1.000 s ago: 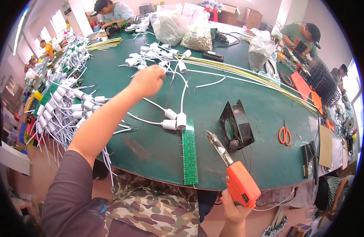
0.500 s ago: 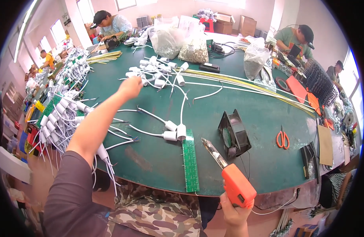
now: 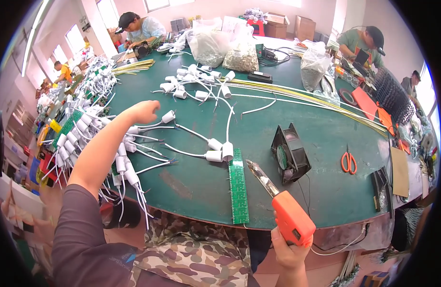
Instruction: The person solders light bulb components onto a circuit board strip using a soldering iron and solder wire, then trims excess wires with scissors.
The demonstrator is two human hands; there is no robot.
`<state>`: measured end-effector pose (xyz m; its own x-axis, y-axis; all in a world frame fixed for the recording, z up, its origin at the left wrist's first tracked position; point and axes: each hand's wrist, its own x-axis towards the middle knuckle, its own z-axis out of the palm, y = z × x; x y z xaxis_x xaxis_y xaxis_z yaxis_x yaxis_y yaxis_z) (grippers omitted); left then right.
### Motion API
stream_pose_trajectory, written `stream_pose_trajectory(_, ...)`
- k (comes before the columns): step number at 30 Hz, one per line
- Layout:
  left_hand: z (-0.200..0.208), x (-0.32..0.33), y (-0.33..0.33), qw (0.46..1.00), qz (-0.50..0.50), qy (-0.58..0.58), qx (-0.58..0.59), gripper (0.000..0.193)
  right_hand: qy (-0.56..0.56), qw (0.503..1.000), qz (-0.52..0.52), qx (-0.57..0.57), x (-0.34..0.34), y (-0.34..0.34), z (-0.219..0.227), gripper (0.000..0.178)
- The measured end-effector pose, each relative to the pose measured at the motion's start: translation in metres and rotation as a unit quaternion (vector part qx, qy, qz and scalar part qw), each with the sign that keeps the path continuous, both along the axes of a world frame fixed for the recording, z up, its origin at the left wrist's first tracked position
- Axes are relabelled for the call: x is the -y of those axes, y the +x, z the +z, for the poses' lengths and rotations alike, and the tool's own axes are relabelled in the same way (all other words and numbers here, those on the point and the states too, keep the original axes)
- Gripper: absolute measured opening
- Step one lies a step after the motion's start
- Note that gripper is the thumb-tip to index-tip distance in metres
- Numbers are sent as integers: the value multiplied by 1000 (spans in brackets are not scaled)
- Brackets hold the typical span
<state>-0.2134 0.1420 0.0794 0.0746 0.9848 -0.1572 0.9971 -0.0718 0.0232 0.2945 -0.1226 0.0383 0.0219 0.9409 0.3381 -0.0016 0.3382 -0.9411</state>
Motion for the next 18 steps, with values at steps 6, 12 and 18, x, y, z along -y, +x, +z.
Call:
stream_pose_trajectory(6,-18,3,48,1000,-14,-10,4,52,13,1000,2,13,8,4,0,42)
stream_pose_trajectory(12,7,26,92,953,-183,162,179,37,-19,999,-13,-30,12,-2,3,41)
stream_pose_trajectory(18,37,117,182,893,-348,90,270,34,-36,990,43,-132,-17,-20,4,37)
